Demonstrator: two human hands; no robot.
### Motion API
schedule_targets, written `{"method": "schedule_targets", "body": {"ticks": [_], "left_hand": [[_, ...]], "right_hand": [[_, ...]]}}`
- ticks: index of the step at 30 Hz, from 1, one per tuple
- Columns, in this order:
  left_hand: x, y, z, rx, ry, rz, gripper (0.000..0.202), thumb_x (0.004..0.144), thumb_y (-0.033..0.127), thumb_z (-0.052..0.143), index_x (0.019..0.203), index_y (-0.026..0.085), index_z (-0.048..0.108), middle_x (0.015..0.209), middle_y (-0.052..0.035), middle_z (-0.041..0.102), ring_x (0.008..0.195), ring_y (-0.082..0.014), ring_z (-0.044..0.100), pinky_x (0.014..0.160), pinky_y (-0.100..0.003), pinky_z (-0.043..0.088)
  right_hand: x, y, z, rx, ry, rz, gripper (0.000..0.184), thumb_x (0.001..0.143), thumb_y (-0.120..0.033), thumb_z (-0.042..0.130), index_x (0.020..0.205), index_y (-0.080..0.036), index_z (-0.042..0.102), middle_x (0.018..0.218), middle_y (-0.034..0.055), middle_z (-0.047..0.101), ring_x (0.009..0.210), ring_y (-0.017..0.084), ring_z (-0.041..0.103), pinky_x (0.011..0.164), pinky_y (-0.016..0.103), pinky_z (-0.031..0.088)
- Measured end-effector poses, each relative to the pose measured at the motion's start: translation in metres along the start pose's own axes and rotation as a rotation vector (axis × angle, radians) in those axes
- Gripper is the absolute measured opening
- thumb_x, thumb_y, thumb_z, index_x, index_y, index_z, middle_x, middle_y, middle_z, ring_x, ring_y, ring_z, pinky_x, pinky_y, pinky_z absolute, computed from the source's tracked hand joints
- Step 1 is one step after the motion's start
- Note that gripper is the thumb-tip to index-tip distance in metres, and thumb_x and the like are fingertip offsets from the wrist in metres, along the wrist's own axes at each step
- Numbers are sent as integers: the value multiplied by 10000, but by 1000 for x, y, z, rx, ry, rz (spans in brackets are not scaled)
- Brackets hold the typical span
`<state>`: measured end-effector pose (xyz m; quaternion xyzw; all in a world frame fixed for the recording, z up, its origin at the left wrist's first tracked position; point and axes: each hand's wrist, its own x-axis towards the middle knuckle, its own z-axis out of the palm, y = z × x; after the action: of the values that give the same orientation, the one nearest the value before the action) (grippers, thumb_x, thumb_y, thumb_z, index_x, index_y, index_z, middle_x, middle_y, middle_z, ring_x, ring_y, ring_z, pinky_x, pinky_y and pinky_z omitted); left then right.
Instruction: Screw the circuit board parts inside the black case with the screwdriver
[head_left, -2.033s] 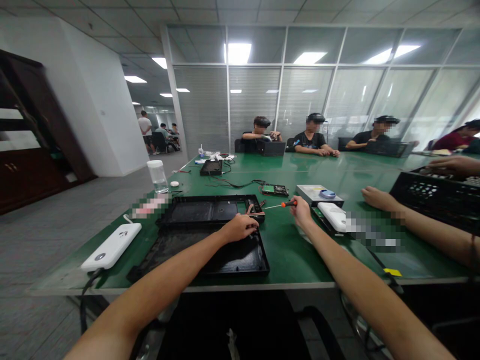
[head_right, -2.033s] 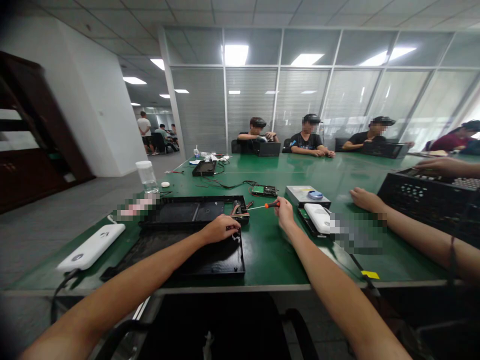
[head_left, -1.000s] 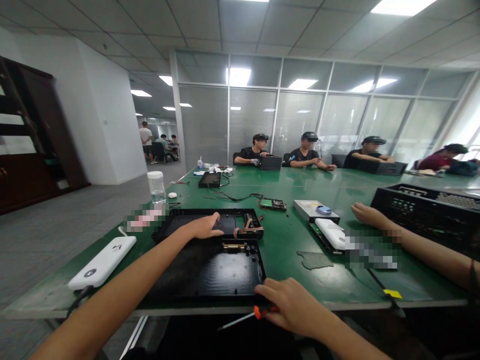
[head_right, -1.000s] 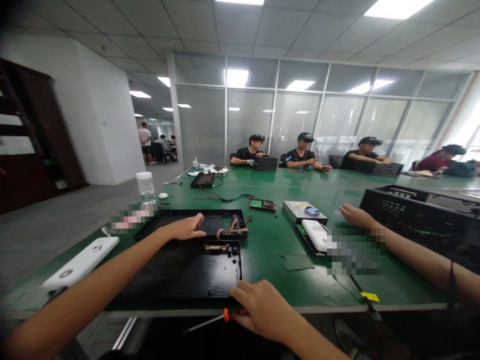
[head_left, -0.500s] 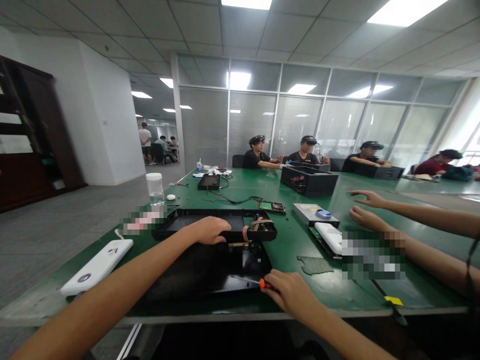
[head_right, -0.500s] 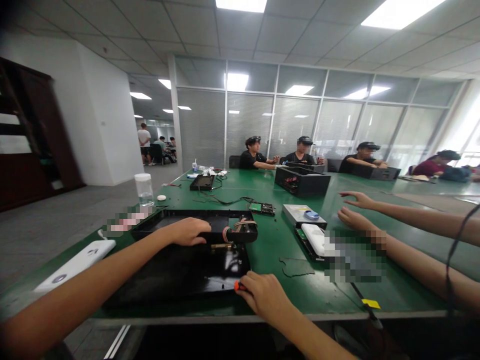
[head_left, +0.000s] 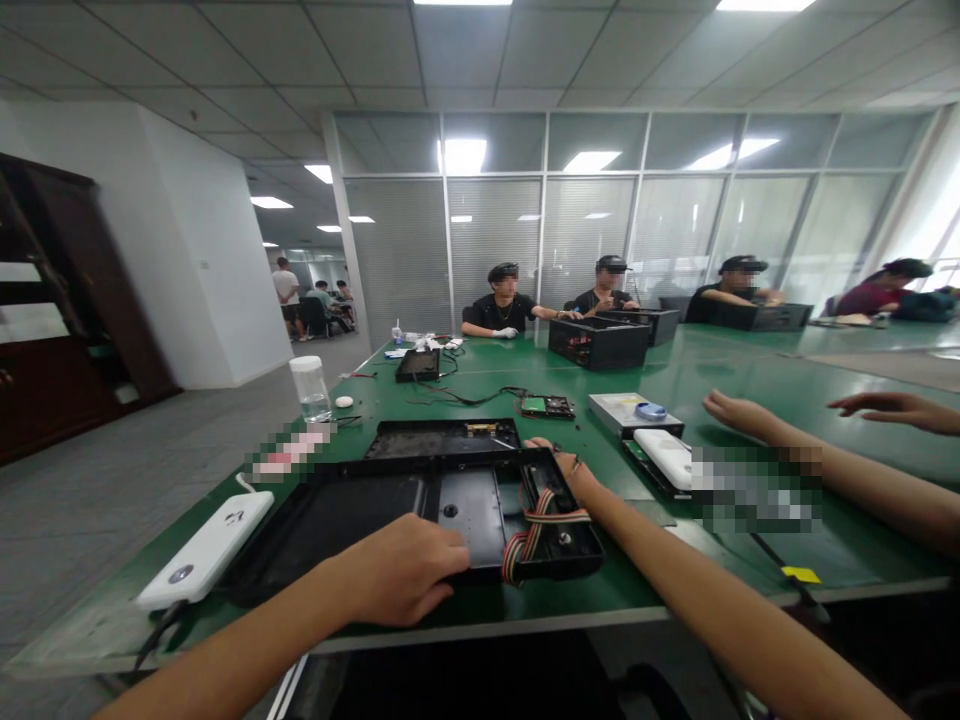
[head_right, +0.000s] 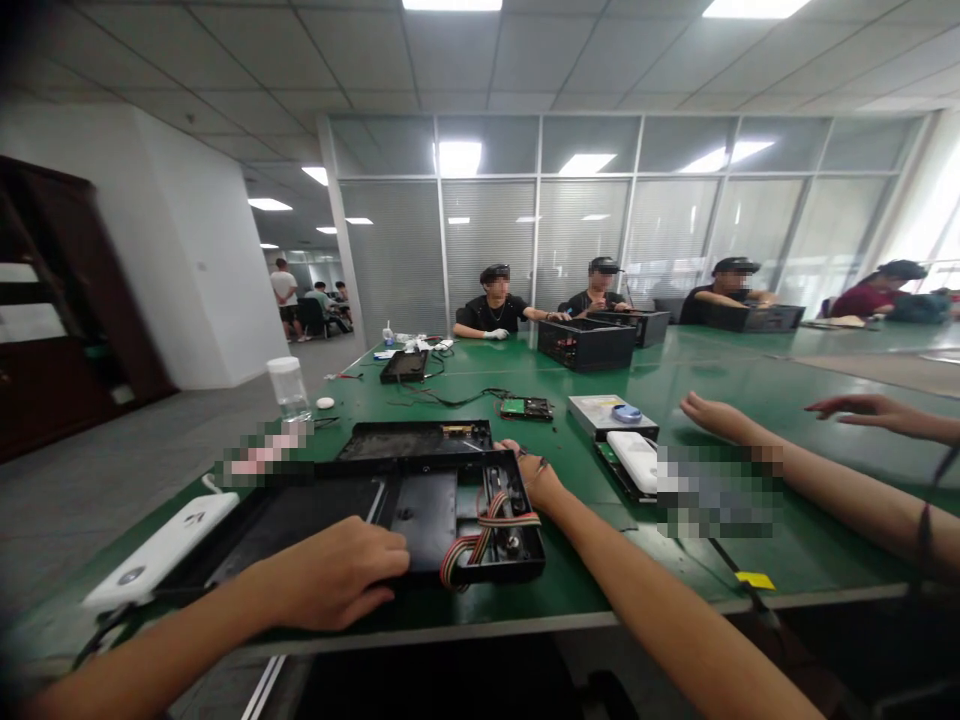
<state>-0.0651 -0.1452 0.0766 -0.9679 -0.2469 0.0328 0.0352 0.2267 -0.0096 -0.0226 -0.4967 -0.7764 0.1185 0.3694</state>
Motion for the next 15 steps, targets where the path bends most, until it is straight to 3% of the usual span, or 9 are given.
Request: {"method": "schedule_targets", "body": {"ticks": [5,8,11,12,15], "left_hand": [[-3,-3,18,-26,-39,-31,105,736,267,550,823,207,547,809,-29,599,760,-186,570,642,-266,412],[2,-18,24,-69,-126,-161,231,645,374,636,787,199,586,757,-34,608,705,-202,579,580,-260,409],[15,-47,22,-182,-179,-278,421,594,550,618,809,189,597,734,-27,603,629,-175,570,520,-230,389],[21,-60,22,-202,-147,-289,436,630,577,574,828,188,593,754,-25,603,647,-166,569,534,-222,392],[39,-99,29,-49,160,-335,430,734,547,490,928,167,548,922,-70,580,851,-194,544,705,-252,402]], "right_hand": [[14,43,-11,-308,43,164,178,800,-314,447,895,-209,555,903,60,578,752,171,556,662,266,387],[19,52,-7,-255,105,197,219,803,-361,420,864,-201,556,769,45,589,731,177,549,644,263,376],[21,49,-4,-127,96,160,275,783,-418,415,791,-196,578,665,20,580,635,167,534,601,260,369],[21,46,-5,-88,92,153,291,773,-432,419,767,-193,585,633,12,574,603,161,524,584,258,365],[22,40,-14,-4,139,176,334,756,-461,419,730,-177,592,577,2,560,544,148,501,545,249,349]]}}
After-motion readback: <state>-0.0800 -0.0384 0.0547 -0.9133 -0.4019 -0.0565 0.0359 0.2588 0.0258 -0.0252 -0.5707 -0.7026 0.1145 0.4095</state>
